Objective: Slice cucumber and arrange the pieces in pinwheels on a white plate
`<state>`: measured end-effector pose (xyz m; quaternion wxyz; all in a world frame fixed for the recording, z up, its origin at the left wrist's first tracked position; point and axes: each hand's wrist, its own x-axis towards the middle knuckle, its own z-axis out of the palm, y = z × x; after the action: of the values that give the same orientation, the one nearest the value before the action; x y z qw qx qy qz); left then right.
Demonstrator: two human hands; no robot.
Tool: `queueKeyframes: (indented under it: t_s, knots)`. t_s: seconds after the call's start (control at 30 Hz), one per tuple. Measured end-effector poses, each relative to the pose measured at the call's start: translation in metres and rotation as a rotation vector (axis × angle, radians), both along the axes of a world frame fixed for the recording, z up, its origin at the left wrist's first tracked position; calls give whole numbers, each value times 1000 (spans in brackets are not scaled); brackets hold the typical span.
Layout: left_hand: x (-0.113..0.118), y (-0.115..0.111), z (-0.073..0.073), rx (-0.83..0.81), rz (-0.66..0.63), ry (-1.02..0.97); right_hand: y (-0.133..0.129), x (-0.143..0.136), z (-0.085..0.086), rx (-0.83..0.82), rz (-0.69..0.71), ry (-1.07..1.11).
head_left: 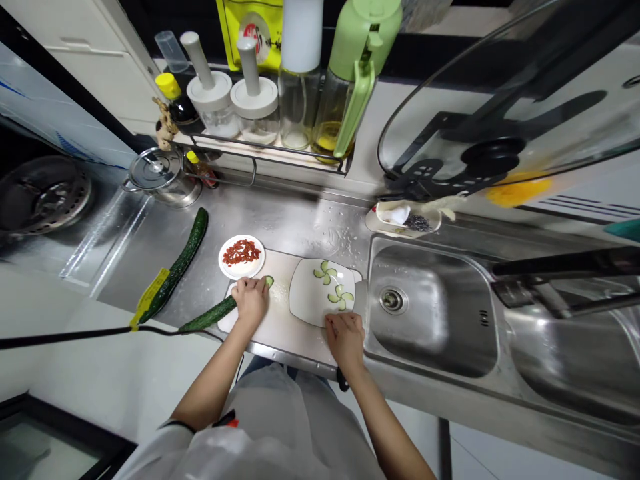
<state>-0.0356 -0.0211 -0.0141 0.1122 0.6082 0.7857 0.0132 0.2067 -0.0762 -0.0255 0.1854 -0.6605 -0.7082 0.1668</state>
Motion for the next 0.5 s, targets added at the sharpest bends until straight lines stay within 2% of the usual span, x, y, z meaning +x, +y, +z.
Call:
queueKeyframes:
  t_s: [0.17, 0.5]
  knots:
    - [-3, -1, -1, 24, -5, -22, 1, 0, 0, 7, 3, 15]
    - [-1, 7, -2, 9, 114, -74, 3, -3, 1, 21, 32, 23]
